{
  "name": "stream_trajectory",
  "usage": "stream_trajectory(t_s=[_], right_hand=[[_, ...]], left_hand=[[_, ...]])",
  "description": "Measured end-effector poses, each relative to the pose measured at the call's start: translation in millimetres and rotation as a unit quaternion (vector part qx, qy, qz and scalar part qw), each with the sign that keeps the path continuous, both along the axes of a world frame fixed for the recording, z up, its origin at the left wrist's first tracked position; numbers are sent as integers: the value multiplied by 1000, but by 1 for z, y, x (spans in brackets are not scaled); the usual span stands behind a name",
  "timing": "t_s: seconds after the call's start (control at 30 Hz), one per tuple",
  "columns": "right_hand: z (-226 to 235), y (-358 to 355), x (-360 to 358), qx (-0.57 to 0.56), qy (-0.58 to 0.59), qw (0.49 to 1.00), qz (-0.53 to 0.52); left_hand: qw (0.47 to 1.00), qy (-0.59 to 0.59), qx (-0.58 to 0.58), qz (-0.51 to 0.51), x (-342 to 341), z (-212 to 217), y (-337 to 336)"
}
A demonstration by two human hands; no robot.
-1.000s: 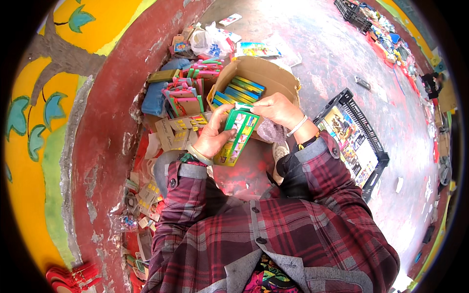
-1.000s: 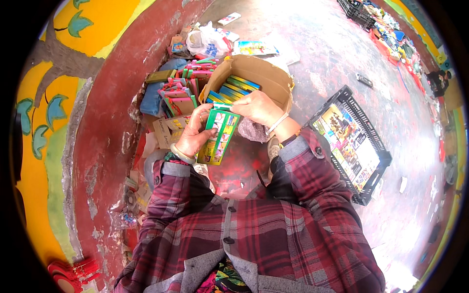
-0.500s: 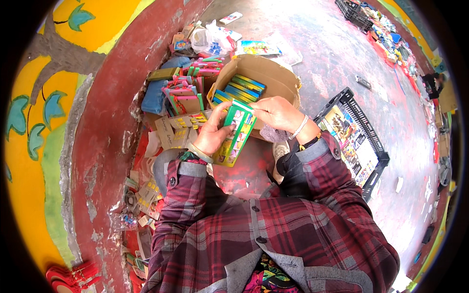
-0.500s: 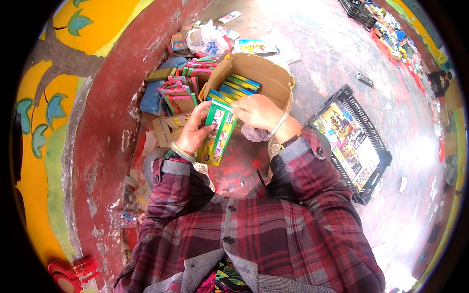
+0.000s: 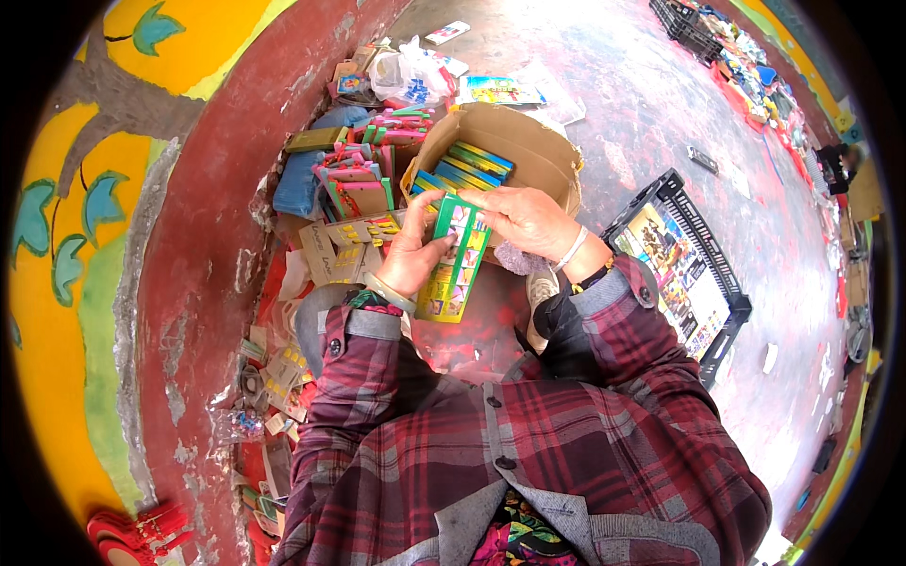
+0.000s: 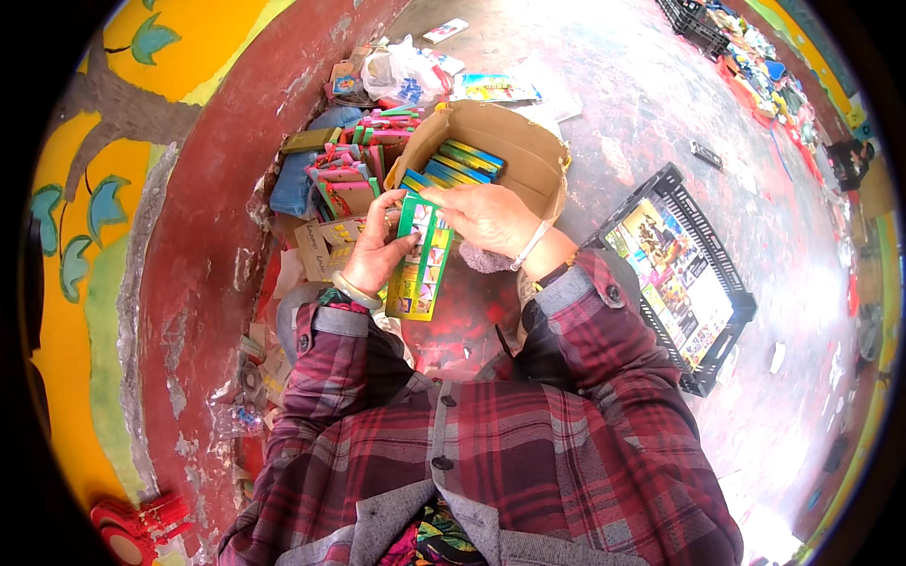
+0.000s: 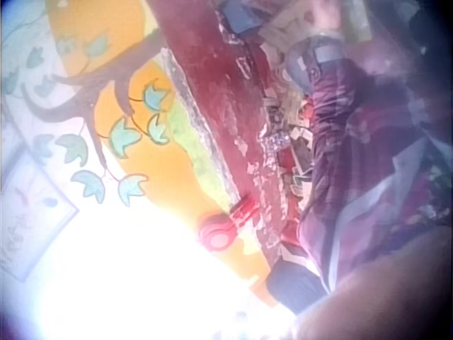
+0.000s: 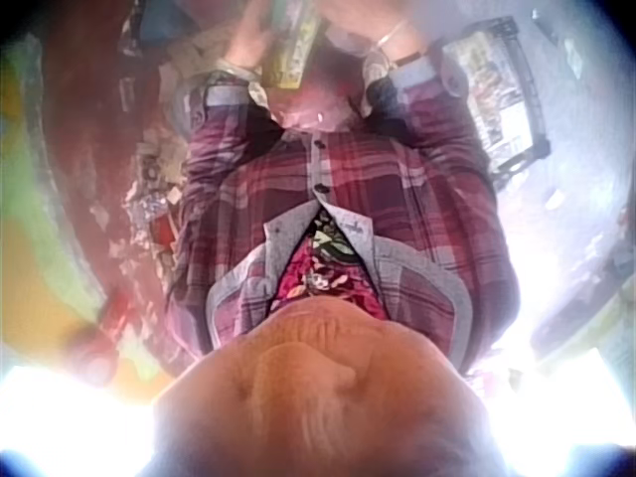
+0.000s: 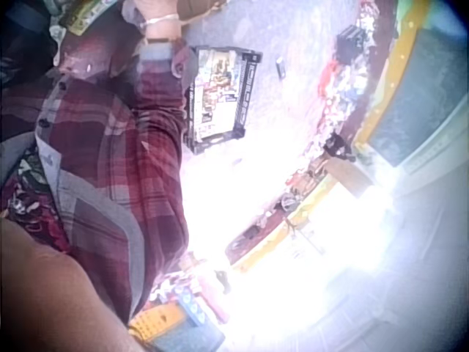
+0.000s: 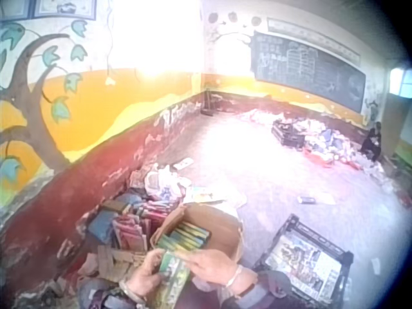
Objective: The person sits on the floor and wipes small rectangular boxes with a cloth. They pick up boxes from a pile, wipe them, and place them into a cardboard box. The person also wipes a larger white box with yellow labels and places it into the cardboard box.
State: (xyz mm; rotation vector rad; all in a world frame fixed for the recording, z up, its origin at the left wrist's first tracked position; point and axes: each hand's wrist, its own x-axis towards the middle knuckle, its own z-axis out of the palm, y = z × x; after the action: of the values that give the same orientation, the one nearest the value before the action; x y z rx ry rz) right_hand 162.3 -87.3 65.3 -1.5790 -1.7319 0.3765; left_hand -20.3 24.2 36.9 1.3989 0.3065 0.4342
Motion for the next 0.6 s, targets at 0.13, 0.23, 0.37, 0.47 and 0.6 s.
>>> stream_trajectory(t_s=[0.13,0.23,0.37,0.47,0.6], right_hand=[[3,0,-1,-6,-23,999,23],[2,2,-4,-16,-21,999,22],[-7,6,-5,1,21,999,-31],[11,12,8,3,248,957,-150],[13,4,43,45,669,736,-95]], left_hand=[[1000,11,-21,16,0,3,-1],[1000,17,-20,12,-1,1,-1],[995,28,-88,49,2,-1,4],[963,-47,-252,78,-3,-4,14],[944,-73,-307,101,-4,-11,20]])
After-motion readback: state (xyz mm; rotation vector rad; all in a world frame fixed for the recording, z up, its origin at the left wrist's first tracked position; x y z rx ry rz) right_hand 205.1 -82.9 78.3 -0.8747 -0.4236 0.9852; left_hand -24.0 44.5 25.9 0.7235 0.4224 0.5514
